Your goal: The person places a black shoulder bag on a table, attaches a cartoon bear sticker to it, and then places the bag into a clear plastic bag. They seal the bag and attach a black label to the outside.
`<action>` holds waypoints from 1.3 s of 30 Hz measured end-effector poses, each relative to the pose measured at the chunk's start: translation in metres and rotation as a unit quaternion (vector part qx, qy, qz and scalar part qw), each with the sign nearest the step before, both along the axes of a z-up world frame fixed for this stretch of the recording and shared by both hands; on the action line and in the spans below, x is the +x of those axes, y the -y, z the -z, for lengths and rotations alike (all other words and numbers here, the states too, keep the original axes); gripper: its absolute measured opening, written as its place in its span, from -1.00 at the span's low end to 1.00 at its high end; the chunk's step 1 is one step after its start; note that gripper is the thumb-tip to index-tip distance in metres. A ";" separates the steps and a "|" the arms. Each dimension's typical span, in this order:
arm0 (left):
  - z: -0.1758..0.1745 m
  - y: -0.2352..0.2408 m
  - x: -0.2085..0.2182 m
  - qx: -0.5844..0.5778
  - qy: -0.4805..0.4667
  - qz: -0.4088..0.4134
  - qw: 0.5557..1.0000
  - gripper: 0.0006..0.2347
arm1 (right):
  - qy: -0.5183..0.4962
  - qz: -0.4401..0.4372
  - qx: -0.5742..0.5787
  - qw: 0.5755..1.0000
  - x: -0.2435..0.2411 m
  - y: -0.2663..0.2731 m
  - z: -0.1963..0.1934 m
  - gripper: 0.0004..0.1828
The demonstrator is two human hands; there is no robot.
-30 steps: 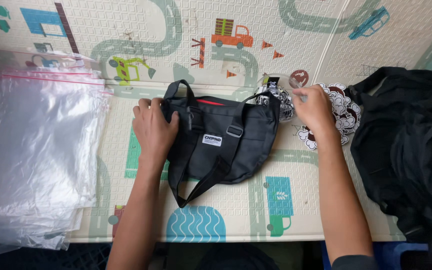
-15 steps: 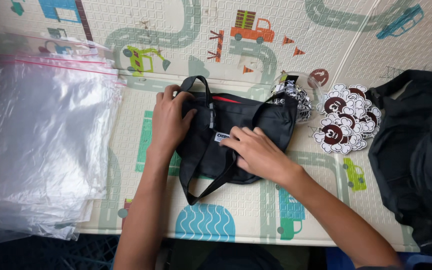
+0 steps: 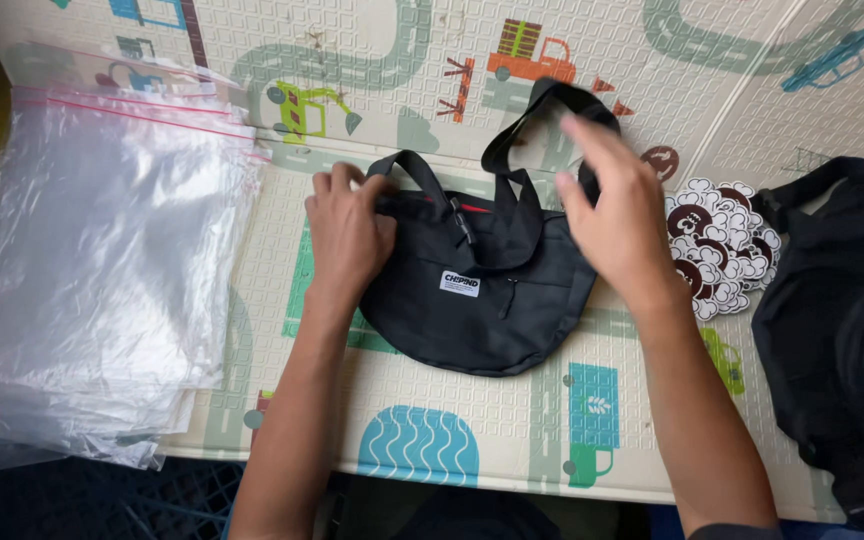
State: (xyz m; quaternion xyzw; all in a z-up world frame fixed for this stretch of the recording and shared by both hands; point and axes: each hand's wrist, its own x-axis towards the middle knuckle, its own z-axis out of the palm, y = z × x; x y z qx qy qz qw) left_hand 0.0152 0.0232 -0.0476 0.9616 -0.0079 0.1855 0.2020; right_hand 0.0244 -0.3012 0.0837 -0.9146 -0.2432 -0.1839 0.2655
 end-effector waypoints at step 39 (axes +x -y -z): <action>-0.057 0.024 -0.021 -0.080 -0.004 0.166 0.983 -0.81 | 0.047 -0.056 0.027 0.997 -0.040 0.032 0.065 -0.54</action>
